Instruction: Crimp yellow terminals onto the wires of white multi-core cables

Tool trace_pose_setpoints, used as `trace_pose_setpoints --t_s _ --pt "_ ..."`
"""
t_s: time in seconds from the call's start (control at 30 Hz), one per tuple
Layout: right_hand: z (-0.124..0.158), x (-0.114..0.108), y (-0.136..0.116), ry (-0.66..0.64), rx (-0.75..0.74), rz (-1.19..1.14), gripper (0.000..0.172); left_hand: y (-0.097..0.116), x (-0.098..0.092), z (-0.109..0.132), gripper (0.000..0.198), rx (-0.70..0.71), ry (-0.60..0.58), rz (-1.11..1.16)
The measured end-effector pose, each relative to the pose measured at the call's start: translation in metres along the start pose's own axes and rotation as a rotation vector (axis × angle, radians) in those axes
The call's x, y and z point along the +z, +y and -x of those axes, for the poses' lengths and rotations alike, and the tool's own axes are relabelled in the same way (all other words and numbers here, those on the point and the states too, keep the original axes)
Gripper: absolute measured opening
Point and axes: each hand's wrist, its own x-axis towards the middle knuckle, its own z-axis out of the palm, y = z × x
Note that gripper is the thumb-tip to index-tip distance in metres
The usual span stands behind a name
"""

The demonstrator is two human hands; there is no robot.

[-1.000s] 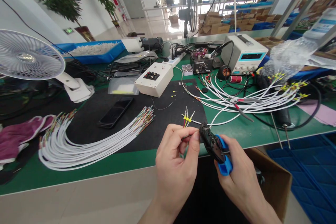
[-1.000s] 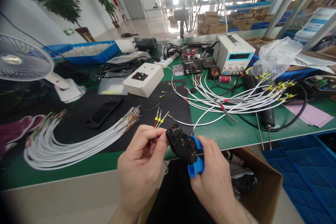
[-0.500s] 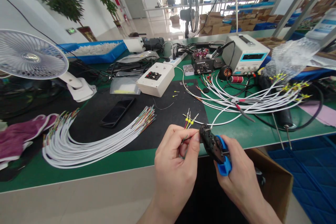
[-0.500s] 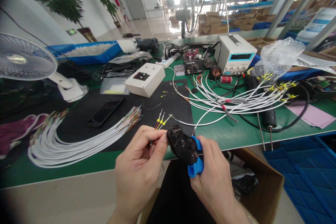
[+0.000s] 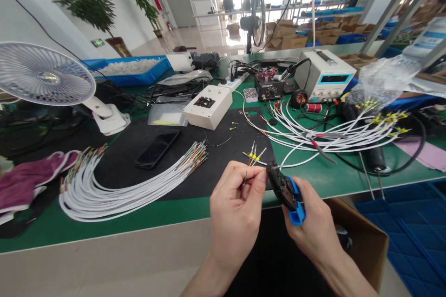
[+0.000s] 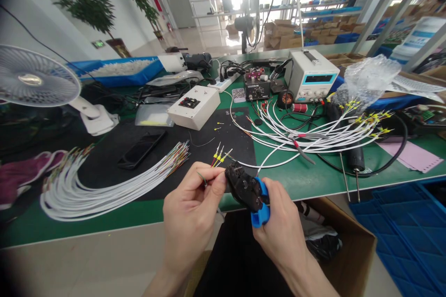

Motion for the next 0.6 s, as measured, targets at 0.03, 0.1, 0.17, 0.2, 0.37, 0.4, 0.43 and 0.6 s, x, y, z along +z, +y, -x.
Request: trace_pose_setpoints --t_s 0.03,0.1,0.17,0.2,0.37,0.4,0.43,0.6 --pt "-0.001 0.000 0.001 0.009 -0.011 0.000 0.048 0.000 0.000 0.000 0.013 0.004 0.000 -0.004" --pt "-0.004 0.001 0.003 0.026 -0.033 0.004 0.045 0.002 0.002 -0.001 0.013 0.011 0.001 -0.011" --pt "-0.007 0.001 0.006 0.048 -0.045 0.007 0.040 0.003 0.004 -0.001 0.013 0.015 0.003 -0.011" --pt "-0.009 0.002 0.008 0.058 -0.047 0.005 0.037 0.003 0.005 -0.002 0.013 0.016 0.004 -0.010" --pt "-0.013 0.008 0.021 0.102 -0.017 -0.003 0.015 0.005 0.011 -0.005 0.015 0.048 0.003 0.004" --pt "-0.012 0.009 0.021 0.107 -0.006 -0.007 0.010 0.006 0.011 -0.005 0.014 0.055 0.004 0.003" --pt "-0.011 0.008 0.020 0.108 0.005 -0.015 0.007 0.006 0.011 -0.005 0.014 0.064 0.002 0.003" --pt "0.002 -0.008 -0.005 0.011 0.012 -0.124 0.019 0.014 0.005 0.004 0.008 0.139 -0.019 0.041"
